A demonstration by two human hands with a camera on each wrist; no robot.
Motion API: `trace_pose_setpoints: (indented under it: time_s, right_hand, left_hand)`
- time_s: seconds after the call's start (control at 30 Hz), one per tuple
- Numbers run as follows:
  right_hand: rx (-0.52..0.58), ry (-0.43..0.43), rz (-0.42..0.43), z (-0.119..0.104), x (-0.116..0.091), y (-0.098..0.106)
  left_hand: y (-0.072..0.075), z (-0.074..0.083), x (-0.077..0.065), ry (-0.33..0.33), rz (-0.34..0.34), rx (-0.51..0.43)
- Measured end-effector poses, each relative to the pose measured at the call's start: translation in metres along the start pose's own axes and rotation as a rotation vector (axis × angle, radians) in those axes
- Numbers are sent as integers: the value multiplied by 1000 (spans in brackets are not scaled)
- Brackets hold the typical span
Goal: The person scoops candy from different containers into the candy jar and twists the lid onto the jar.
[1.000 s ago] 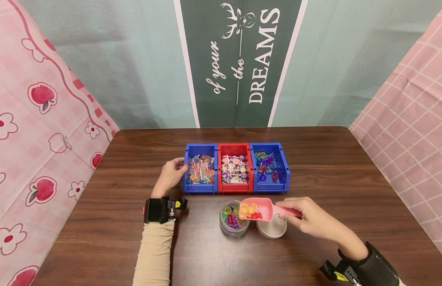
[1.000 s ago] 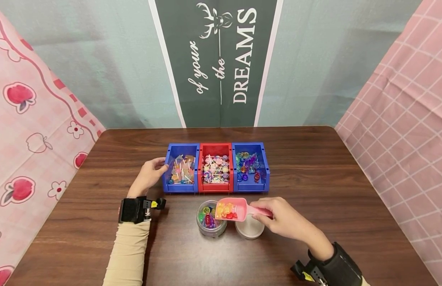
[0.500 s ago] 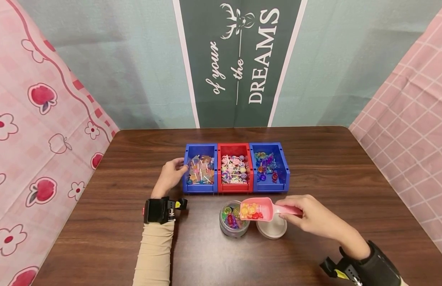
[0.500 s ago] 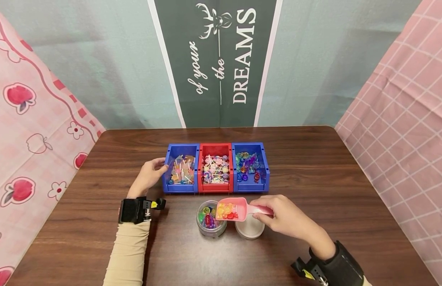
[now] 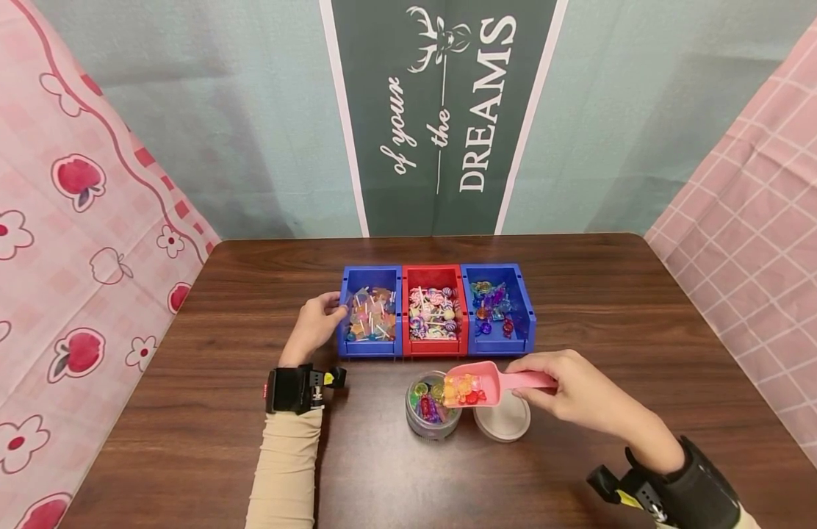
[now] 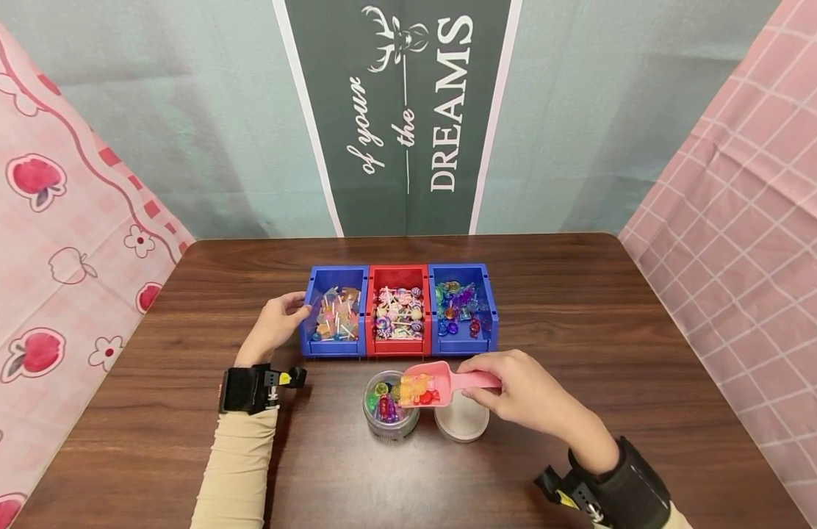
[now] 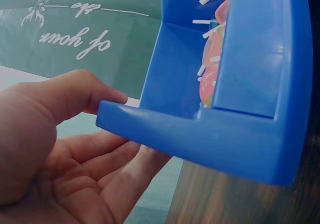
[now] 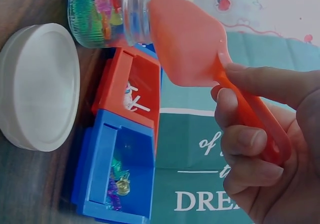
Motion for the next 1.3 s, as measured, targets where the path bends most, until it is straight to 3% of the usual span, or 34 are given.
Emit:
trace_pose_setpoints:
  time_s: [0.57, 0.93, 1.3]
  right_hand:
    - [-75, -32, -29, -12, 9, 13]
    - [-126, -2, -9, -21, 12, 20]
    - [-67, -13, -25, -20, 10, 19]
  left_hand:
    - [2, 2, 0, 1, 0, 8]
    - [1, 3, -2, 7, -10, 2]
    - [1, 1, 0, 5, -6, -2]
Point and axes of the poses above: each hand's wrist, its own x-axis towards the middle knuckle, its own y-axis out of the back of the hand, z = x × y, the point moved 8 cm from there along x, towards the middle knuckle, and after that the axes turned 15 degrees about -z, right-handed, at the moved point
